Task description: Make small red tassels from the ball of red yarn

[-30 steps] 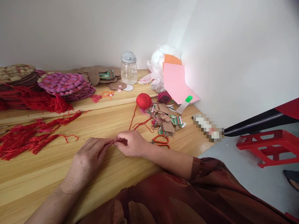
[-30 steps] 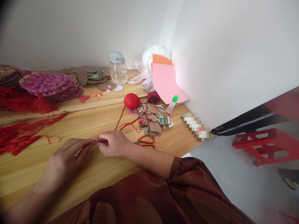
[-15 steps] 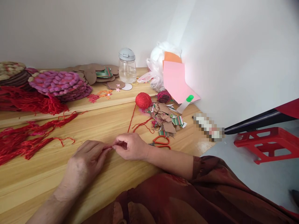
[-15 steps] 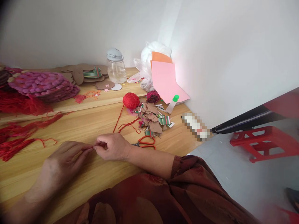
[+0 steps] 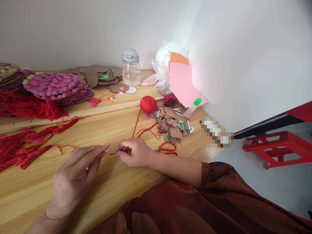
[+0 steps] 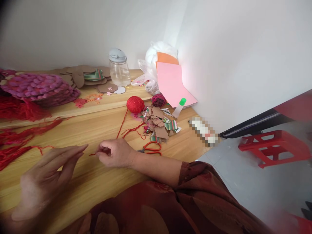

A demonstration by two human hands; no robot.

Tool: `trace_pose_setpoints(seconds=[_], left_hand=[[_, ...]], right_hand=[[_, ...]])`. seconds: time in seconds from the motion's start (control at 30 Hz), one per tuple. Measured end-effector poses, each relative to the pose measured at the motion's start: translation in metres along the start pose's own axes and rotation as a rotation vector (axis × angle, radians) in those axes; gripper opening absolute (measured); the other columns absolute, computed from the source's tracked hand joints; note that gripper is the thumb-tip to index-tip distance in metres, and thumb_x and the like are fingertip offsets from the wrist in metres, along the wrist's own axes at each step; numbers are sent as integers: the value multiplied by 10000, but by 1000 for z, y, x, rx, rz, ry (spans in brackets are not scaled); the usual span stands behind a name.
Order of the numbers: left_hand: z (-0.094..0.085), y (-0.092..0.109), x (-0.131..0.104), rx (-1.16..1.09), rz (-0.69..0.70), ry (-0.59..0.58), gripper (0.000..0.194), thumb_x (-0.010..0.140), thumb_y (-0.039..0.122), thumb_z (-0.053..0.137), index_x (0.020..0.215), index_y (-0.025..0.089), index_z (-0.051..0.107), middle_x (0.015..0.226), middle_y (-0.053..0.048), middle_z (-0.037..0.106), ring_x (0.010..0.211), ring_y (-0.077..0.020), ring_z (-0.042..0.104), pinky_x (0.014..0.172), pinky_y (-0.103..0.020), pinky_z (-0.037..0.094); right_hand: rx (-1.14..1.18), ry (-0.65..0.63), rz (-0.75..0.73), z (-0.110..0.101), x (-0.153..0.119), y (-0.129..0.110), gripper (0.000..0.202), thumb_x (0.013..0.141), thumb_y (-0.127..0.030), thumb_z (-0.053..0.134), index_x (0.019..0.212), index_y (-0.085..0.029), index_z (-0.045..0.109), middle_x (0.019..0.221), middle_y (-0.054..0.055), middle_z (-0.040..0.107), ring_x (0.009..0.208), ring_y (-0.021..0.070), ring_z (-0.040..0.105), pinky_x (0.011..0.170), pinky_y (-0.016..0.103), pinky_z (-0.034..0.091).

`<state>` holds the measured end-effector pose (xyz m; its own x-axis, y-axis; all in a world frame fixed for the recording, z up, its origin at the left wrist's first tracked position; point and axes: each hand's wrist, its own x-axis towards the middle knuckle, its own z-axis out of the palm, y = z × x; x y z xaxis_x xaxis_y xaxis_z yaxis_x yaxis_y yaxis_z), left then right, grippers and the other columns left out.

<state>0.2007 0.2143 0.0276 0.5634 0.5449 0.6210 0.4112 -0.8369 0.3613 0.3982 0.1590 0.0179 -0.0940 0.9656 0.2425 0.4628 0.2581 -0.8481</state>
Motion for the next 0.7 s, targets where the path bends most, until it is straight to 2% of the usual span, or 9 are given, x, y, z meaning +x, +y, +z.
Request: trace_pose_setpoints(seconds=[0.07, 0.13, 0.27, 0.33, 0.4, 0.5, 0.57, 0.63, 0.7], left_hand=[[0, 4, 0, -41, 8, 3, 402, 852, 112, 630, 1238, 224, 607, 1076, -49, 696, 904, -154, 652, 875, -282, 477], [-1, 5, -2, -95, 9, -47, 398, 872, 140, 616, 1259, 230, 587, 1067, -36, 702, 901, -138, 659, 860, -251, 479], [-7, 4, -5, -41, -84, -64, 161, 922, 295, 563, 1003, 207, 672, 848, 4, 713, 745, -109, 654, 715, -197, 466], [-8, 2, -6, -20, -120, -59, 195, 917, 356, 564, 864, 203, 672, 737, 20, 689, 649, -100, 628, 628, -193, 442], [-7, 2, -6, -33, -141, -65, 226, 913, 376, 565, 811, 200, 665, 700, 23, 676, 616, -98, 614, 600, -195, 432], [-1, 2, -5, -54, -175, -54, 193, 928, 314, 549, 1021, 208, 681, 826, 11, 710, 716, -103, 653, 704, -191, 465], [2, 3, -4, -78, -179, -41, 280, 930, 251, 544, 1196, 240, 632, 925, 10, 719, 795, -101, 669, 789, -189, 474], [4, 3, -3, -93, -168, -37, 342, 922, 225, 556, 1258, 265, 600, 966, 13, 717, 823, -100, 670, 826, -190, 476], [3, 2, -3, -122, -154, -53, 334, 913, 227, 572, 1242, 264, 610, 986, 5, 714, 843, -110, 668, 830, -201, 483]], right_hand=[[1, -6, -5, 0, 0, -1, 52, 812, -176, 568, 793, -160, 614, 639, -37, 585, 537, 54, 490, 545, 151, 390], [3, -7, -2, 0, 0, -1, 54, 811, -173, 569, 799, -159, 620, 645, -34, 592, 540, 55, 495, 550, 152, 394], [6, -22, 14, 0, 0, -2, 58, 818, -184, 571, 802, -160, 621, 622, -38, 578, 537, 59, 497, 537, 155, 390], [7, -20, 21, 0, 0, -2, 57, 818, -186, 573, 801, -160, 620, 628, -36, 583, 540, 59, 500, 539, 156, 391], [6, -20, 19, 0, 1, -2, 55, 817, -188, 575, 794, -160, 618, 624, -38, 580, 539, 58, 498, 541, 156, 388], [3, -26, 3, 0, 1, -1, 56, 814, -192, 577, 780, -161, 610, 612, -47, 562, 540, 57, 487, 543, 156, 380], [3, -33, -2, -1, 1, -1, 58, 814, -195, 574, 776, -163, 605, 609, -52, 552, 538, 55, 476, 542, 154, 376], [9, -48, 2, -1, 1, -1, 66, 821, -201, 567, 779, -165, 602, 606, -55, 545, 527, 53, 463, 531, 153, 369], [15, -59, 4, -1, 1, 0, 72, 825, -203, 563, 781, -163, 603, 601, -55, 540, 516, 53, 452, 520, 154, 362]])
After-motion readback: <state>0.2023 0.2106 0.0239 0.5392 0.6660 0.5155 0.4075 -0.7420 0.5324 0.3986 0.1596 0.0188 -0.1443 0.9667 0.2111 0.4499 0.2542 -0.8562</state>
